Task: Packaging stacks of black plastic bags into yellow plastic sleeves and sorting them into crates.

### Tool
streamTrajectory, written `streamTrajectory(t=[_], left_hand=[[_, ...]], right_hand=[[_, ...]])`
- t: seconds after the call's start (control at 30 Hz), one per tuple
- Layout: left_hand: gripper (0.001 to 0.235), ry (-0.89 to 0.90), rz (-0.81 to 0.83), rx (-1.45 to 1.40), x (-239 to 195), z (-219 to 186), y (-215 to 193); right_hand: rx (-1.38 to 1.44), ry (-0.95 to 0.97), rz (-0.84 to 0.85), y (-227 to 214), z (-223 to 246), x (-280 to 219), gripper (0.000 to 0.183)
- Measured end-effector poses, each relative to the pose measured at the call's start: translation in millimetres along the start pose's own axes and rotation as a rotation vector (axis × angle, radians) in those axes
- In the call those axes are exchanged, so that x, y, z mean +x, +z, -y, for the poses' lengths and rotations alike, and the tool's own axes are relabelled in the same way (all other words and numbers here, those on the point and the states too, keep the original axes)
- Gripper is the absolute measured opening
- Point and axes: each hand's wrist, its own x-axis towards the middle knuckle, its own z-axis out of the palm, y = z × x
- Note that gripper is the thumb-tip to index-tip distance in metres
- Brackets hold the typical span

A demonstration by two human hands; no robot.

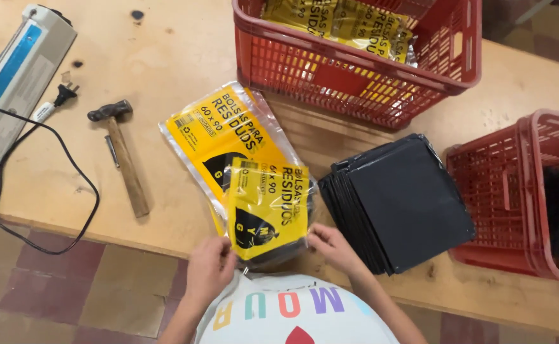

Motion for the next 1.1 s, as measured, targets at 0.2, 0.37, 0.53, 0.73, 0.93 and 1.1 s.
streamTrajectory(t=[0.2,0.37,0.53,0.73,0.93,1.1], left_hand=[[0.023,0.813,-0.434,0.513,25,-76,-30],[0.051,0.746,-0.218,0.382,57,-97,-66],[0.046,0.796,-0.338,0.538,130,-176,-131],[0.022,1.154,-1.197,0.930,252,-295,-169],[0.013,1.139,-0.949,0.741,287,-286,-110],[0.022,0.859,0.066,0.215,216,-233,-56]], right_hand=[[0.068,-0.611,0.088,6,128,-34,0.019],[0.333,-0.819,0.004,-13,133,-46,0.027],[0.005,-0.638,-0.468,-41,80,-52,0.012],[-1.040,-0.310,-0.881,-53,0,-35,0.047],[-1.240,-0.219,-1.048,-68,-34,-29,0.067],[-1.090,-0.285,-1.038,-82,-31,-33,0.010]])
